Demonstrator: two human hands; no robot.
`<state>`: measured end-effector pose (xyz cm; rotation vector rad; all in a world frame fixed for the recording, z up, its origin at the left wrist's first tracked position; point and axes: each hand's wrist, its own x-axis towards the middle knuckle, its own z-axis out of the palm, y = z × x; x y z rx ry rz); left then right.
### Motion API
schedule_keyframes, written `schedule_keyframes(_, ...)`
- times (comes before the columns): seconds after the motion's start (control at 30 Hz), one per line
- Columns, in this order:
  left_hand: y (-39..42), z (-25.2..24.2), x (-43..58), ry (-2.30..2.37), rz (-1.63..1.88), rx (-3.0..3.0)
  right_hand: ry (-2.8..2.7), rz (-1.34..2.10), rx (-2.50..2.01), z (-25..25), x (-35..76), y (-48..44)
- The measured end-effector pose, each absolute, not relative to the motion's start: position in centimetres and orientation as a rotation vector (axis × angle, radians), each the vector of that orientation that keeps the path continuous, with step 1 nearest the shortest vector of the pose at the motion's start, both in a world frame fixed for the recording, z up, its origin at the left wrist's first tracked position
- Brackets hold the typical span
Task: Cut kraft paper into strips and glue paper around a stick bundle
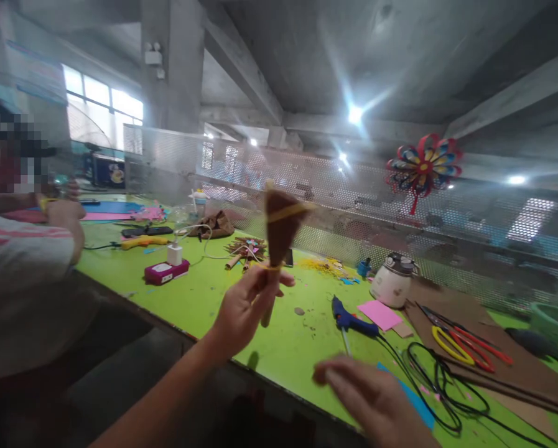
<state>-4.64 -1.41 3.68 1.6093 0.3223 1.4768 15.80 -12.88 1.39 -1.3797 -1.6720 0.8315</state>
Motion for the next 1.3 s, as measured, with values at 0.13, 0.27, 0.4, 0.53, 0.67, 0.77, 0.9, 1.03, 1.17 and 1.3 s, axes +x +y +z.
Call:
schedule_keyframes(0.13,-2.7,2.5,-3.9,0.391,1.418,1.755,-1.425,0.541,-1.338,3.8,15.7,-10.7)
schedule_keyframes(0.27,-3.1,1.3,-3.3,0.44,1.408,1.807,-1.401,0.56,-1.196,5.6,13.5,-9.5)
schedule_keyframes(0.4,-3.5,0.8,-3.0,0.451,1.455,1.896,-1.497,0.687,-1.043,6.0,12.1,-8.6)
schedule_keyframes(0.53,-3.9,0.7,-2.6,0.445,1.425,1.95,-1.329,0.676,-0.916,5.4,12.2,-7.7)
schedule_keyframes(0.67,-3.7,0.2,-2.1,0.427,1.49,2.075,-1.246,0.611,-0.941,4.9,12.4,-7.8)
schedule_keyframes(0.77,-3.1,-0.6,-1.6,0.427,1.715,2.27,-1.186,0.568,-0.998,4.6,12.5,-8.2)
schedule_keyframes(0.9,-2.3,-1.0,-1.3,0.498,1.854,2.461,-1.137,0.546,-1.004,3.8,12.4,-8.1)
schedule_keyframes(1.03,-2.5,-1.0,-1.3,0.514,1.866,2.477,-1.089,0.577,-0.942,3.2,12.3,-7.9)
schedule_keyframes(1.17,-2.8,-0.8,-1.6,0.537,1.74,2.272,-0.991,0.798,-0.846,3.7,12.4,-8.3)
schedule_keyframes(1.3,-2.7,-0.4,-2.1,0.556,1.409,1.739,-0.854,1.112,-0.703,4.7,13.0,-9.2)
